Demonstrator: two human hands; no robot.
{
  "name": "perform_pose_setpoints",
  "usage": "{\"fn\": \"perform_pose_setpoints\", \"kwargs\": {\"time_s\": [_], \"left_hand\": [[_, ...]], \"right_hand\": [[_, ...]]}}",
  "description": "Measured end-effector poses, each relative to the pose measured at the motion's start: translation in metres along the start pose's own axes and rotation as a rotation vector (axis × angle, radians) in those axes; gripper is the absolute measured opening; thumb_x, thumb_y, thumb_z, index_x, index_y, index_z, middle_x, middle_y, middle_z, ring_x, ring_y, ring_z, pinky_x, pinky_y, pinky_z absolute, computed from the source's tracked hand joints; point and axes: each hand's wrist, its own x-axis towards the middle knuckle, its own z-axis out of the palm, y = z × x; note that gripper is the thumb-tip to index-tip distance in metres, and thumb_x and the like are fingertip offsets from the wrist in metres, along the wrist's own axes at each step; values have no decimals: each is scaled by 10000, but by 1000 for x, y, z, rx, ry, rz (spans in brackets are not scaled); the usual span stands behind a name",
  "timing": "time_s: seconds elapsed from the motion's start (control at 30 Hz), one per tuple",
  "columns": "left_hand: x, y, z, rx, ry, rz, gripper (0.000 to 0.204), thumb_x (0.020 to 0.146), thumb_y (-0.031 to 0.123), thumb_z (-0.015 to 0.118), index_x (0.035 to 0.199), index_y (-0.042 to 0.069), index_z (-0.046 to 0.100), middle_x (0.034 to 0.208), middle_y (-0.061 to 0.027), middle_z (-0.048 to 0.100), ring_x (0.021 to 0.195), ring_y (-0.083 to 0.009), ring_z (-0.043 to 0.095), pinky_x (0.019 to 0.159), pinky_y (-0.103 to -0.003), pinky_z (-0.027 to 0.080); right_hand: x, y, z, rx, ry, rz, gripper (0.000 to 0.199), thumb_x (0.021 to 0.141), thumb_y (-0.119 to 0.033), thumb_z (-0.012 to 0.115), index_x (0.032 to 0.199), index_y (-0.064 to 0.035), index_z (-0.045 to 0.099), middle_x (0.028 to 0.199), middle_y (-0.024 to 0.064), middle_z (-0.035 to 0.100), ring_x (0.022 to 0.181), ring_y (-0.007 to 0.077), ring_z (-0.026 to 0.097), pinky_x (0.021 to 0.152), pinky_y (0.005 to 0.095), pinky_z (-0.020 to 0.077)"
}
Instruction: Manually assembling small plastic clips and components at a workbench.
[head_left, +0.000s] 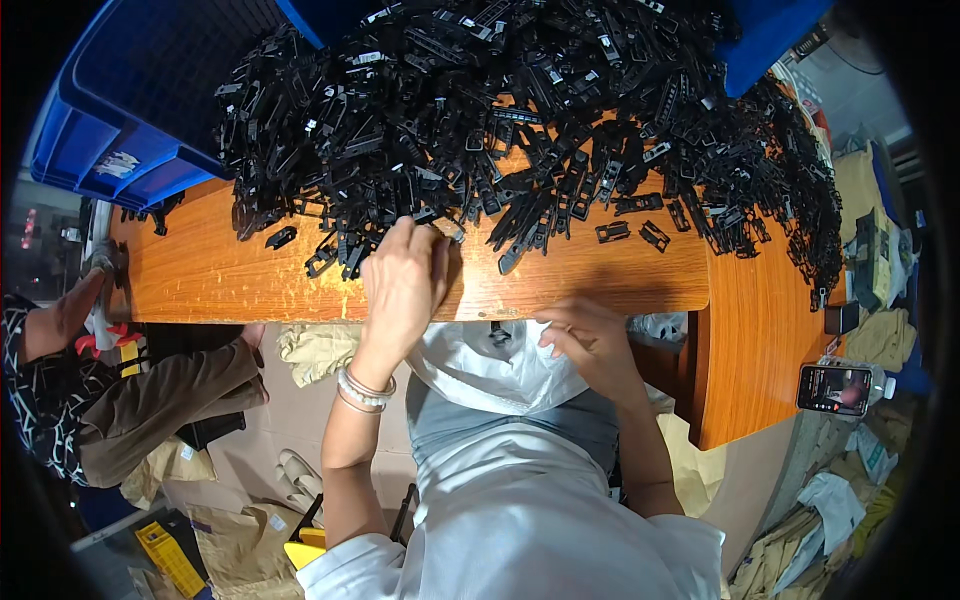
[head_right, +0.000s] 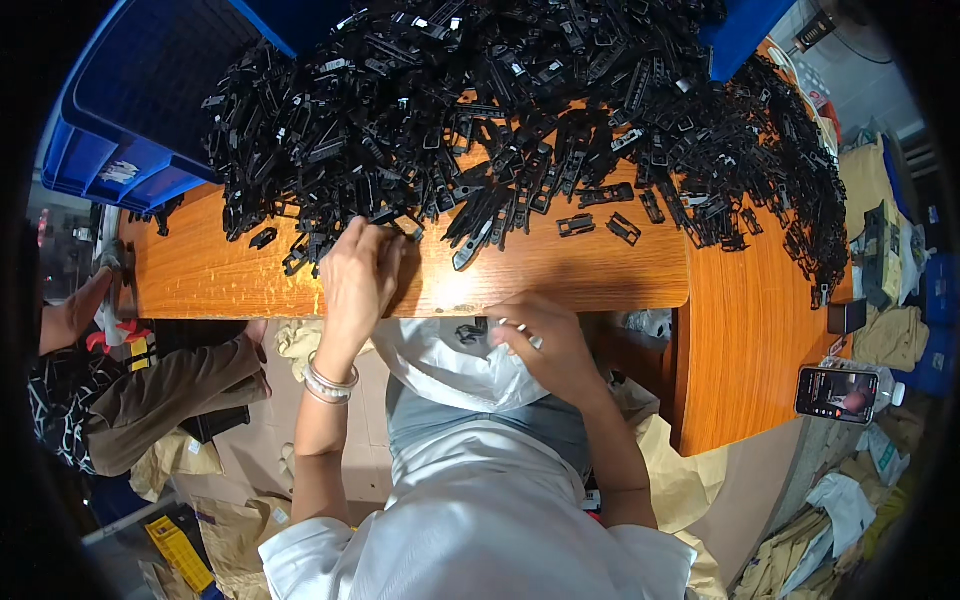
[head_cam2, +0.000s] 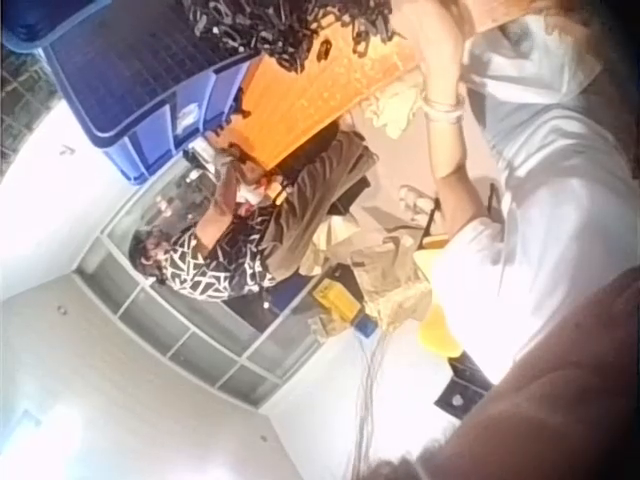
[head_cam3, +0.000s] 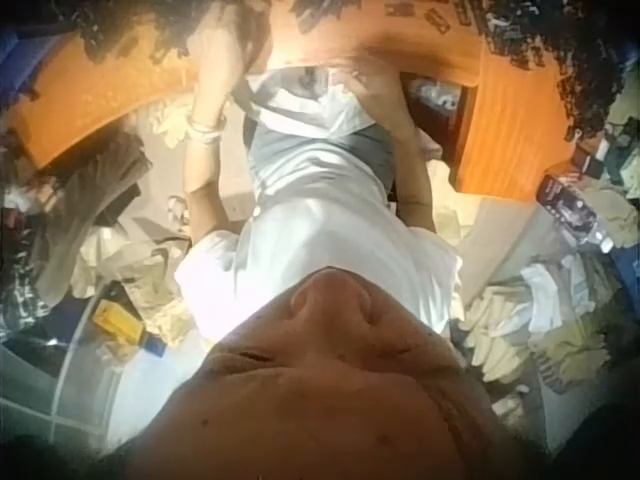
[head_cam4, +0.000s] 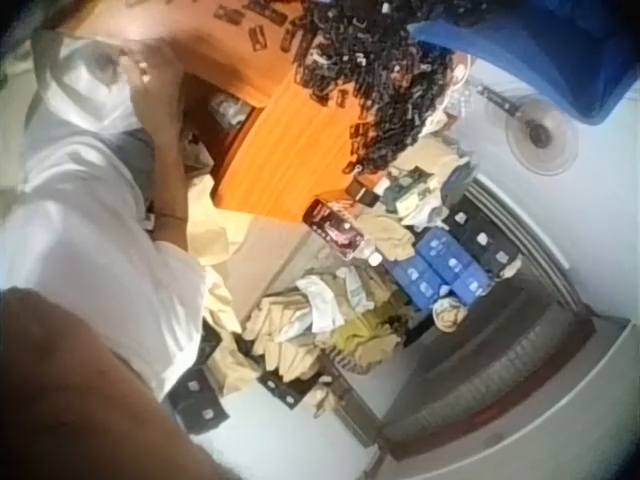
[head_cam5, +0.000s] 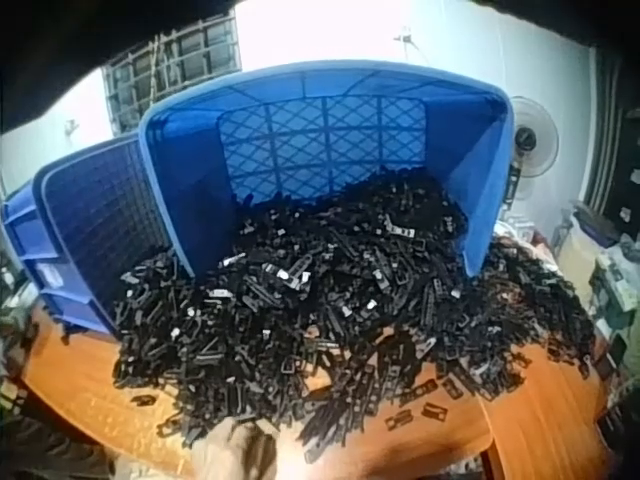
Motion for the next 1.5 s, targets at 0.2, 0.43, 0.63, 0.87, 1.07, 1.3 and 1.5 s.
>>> {"fn": "perform_pose_setpoints", "kwargs": {"time_s": [0.2, 0.43, 0.63, 0.87, 1.07, 1.3, 1.5], "left_hand": [[-11, -12, 4, 45, -23, -135, 109, 729, 66, 626, 768, -30, 595, 743, -159, 528, 584, -316, 543, 525, -372, 415], [-16, 1, -3, -3, 128, -172, 93, 728, 40, 634, 757, -37, 591, 801, -137, 577, 563, -230, 553, 530, -298, 432], [-18, 2, 19, -750, 115, -503, 275, 723, -14, 666, 937, -24, 494, 776, -39, 543, 570, -66, 501, 493, -193, 400], [-14, 23, 17, -1584, -304, -438, 356, 786, -83, 552, 1131, -58, 467, 866, -84, 559, 694, -161, 615, 597, -257, 535], [-18, 30, 19, -1532, -300, -377, 324, 782, -60, 579, 1096, -58, 497, 901, -112, 617, 775, -183, 630, 688, -281, 534], [-22, 26, 23, -1730, -355, -474, 272, 816, 17, 582, 1076, -45, 528, 931, -112, 624, 758, -143, 624, 695, -257, 519], [13, 25, 36, -131, 145, 47, 156, 779, 32, 580, 928, -13, 575, 744, -94, 516, 639, -213, 546, 510, -300, 457]], "right_hand": [[12, -1, -24, -124, 343, 162, 142, 777, 30, 560, 903, 12, 621, 787, 84, 565, 661, 134, 576, 550, 218, 446], [48, 10, -42, -960, 463, -249, 175, 768, -25, 576, 939, -9, 610, 831, 100, 553, 773, 249, 553, 649, 323, 442], [47, 6, -35, -958, 429, -260, 189, 764, -6, 570, 950, -9, 597, 865, 106, 546, 762, 256, 550, 650, 325, 454], [22, -7, -7, 103, 411, -232, 232, 705, 93, 591, 928, 34, 611, 919, 122, 574, 837, 194, 578, 714, 273, 483], [26, -23, 1, -87, 288, -382, 215, 674, 92, 605, 871, 17, 651, 1009, 137, 584, 875, 205, 559, 700, 251, 446], [25, -18, 1, -165, 229, -413, 214, 662, 57, 617, 872, 17, 635, 1001, 138, 586, 897, 235, 550, 738, 283, 436], [18, -17, 3, -52, 395, -294, 137, 701, 72, 584, 837, 84, 592, 1000, 151, 580, 903, 225, 554, 775, 271, 432]]}}
